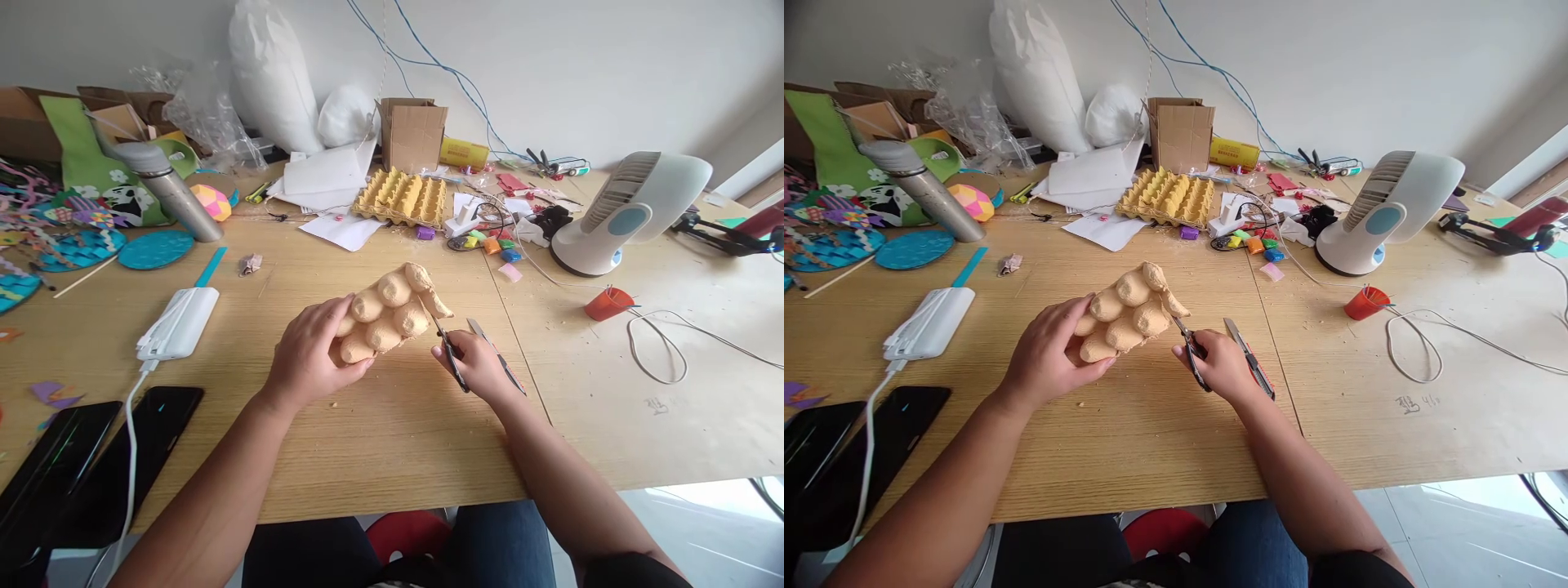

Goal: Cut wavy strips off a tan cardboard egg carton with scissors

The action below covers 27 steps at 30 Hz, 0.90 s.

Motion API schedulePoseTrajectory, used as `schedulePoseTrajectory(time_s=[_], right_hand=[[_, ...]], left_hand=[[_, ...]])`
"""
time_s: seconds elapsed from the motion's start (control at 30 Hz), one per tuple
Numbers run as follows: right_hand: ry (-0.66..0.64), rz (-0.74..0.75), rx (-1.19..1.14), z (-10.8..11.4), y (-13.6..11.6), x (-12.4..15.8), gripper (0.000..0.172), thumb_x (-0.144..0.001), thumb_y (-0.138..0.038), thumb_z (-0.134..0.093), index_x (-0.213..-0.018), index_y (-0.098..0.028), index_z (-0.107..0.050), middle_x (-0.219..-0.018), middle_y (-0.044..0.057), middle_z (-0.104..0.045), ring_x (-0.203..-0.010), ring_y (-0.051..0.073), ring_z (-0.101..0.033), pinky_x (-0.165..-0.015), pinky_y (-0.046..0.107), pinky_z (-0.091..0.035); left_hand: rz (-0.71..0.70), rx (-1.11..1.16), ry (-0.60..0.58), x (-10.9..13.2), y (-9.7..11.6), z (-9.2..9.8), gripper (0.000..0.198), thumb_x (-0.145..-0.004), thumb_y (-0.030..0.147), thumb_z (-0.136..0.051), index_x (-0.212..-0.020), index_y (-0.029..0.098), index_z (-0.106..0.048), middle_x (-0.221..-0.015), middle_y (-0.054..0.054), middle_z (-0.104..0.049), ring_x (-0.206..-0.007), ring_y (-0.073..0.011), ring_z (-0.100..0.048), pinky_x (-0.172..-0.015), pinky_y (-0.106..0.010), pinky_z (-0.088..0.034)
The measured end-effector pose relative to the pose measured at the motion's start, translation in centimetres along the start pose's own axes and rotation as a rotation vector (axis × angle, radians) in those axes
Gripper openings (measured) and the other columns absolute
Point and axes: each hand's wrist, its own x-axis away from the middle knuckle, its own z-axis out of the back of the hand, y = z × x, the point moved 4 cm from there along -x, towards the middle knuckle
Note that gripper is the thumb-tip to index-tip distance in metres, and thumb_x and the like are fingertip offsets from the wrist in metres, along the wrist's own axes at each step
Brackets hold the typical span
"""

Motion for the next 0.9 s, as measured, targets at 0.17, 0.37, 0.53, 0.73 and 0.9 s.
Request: schedulePoseTrajectory(time_s=[0.17, 0.37, 0.53, 0.73, 0.9], right_hand=[[-0.073, -0.004, -0.059, 0.04, -0.19, -0.03, 0.046, -0.094, -0.057, -0.053, -0.067, -0.022, -0.040, -0.064, -0.004, -0.044, -0.060, 0.012, -0.041, -0.058, 0.028, -0.025], [-0.100, -0.072, -0.066, -0.08, -0.02, 0.09, 0.049, -0.093, -0.060, -0.053, -0.066, -0.022, -0.040, -0.062, -0.005, -0.042, -0.058, 0.012, -0.039, -0.056, 0.028, -0.024], [-0.133, -0.051, -0.112, -0.36, 0.24, 0.09, 0.048, -0.093, -0.060, -0.055, -0.067, -0.021, -0.042, -0.064, -0.004, -0.043, -0.061, 0.012, -0.041, -0.056, 0.027, -0.024], [-0.129, -0.021, -0.119, -0.43, 0.14, 0.04, 0.048, -0.093, -0.060, -0.054, -0.067, -0.021, -0.040, -0.065, -0.004, -0.044, -0.061, 0.012, -0.041, -0.057, 0.027, -0.025], [-0.081, -0.057, -0.115, -0.58, -0.20, 0.12, 0.049, -0.093, -0.060, -0.052, -0.066, -0.022, -0.036, -0.064, -0.004, -0.043, -0.060, 0.012, -0.041, -0.057, 0.027, -0.025]], left_hand=[[0.010, -0.051, 0.025, 0.00, 0.09, -0.06, 0.079, -0.078, 0.044, -0.074, -0.146, 0.021, -0.040, -0.137, -0.015, -0.061, -0.123, -0.0355, -0.060, -0.103, -0.049, -0.049], [0.054, -0.123, 0.093, 0.12, -0.42, 0.20, 0.086, -0.079, 0.045, -0.075, -0.151, 0.019, -0.035, -0.140, -0.018, -0.058, -0.126, -0.0385, -0.057, -0.105, -0.052, -0.047], [0.027, -0.150, 0.060, 0.14, -0.31, 0.22, 0.083, -0.080, 0.045, -0.073, -0.151, 0.021, -0.037, -0.140, -0.017, -0.059, -0.126, -0.0379, -0.057, -0.106, -0.051, -0.046], [-0.064, -0.150, 0.018, 0.10, -0.07, -0.03, 0.083, -0.081, 0.044, -0.072, -0.152, 0.021, -0.036, -0.143, -0.016, -0.057, -0.127, -0.0358, -0.057, -0.109, -0.050, -0.045], [-0.063, -0.145, 0.010, 0.15, -0.12, -0.19, 0.084, -0.081, 0.043, -0.073, -0.153, 0.022, -0.036, -0.144, -0.015, -0.057, -0.128, -0.0355, -0.057, -0.109, -0.051, -0.045]])
